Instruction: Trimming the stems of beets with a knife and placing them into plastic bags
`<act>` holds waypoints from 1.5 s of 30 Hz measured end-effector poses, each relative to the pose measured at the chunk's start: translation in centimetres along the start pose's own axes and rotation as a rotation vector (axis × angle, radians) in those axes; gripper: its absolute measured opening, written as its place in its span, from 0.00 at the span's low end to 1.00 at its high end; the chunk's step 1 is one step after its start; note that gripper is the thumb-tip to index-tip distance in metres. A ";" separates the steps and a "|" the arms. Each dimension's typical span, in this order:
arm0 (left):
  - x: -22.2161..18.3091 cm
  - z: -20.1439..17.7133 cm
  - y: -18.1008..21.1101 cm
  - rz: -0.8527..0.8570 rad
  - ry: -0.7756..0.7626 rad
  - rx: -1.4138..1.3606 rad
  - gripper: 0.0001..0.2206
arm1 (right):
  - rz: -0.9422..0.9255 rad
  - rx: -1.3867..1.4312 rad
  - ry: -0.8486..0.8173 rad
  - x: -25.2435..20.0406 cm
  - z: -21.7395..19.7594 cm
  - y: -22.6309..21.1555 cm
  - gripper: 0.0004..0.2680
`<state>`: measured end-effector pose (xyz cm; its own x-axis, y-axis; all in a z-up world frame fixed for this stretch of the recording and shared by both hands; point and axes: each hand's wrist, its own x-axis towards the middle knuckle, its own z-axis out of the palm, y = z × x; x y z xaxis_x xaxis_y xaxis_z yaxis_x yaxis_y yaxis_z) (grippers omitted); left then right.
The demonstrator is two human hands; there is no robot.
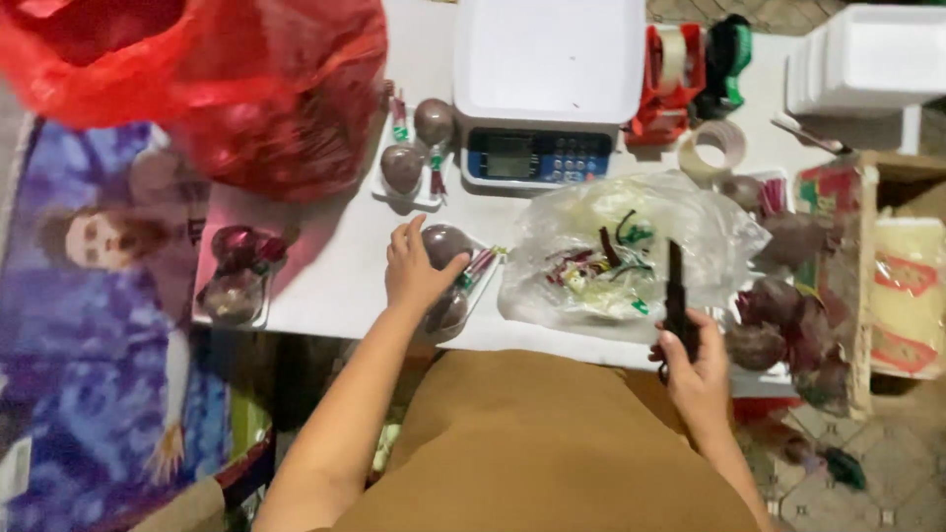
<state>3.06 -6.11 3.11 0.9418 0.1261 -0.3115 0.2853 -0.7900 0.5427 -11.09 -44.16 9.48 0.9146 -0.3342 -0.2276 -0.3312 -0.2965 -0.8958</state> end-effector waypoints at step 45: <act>-6.6 -4.2 14.4 -0.416 -0.982 -2.120 0.41 | -0.185 0.643 -0.208 -0.6 2.6 -4.4 0.17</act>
<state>1.67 -15.78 16.29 0.6623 -0.6576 -0.3591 0.6803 0.7286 -0.0794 -9.57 -40.28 12.58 0.9894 -0.1323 -0.0601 -0.0213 0.2775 -0.9605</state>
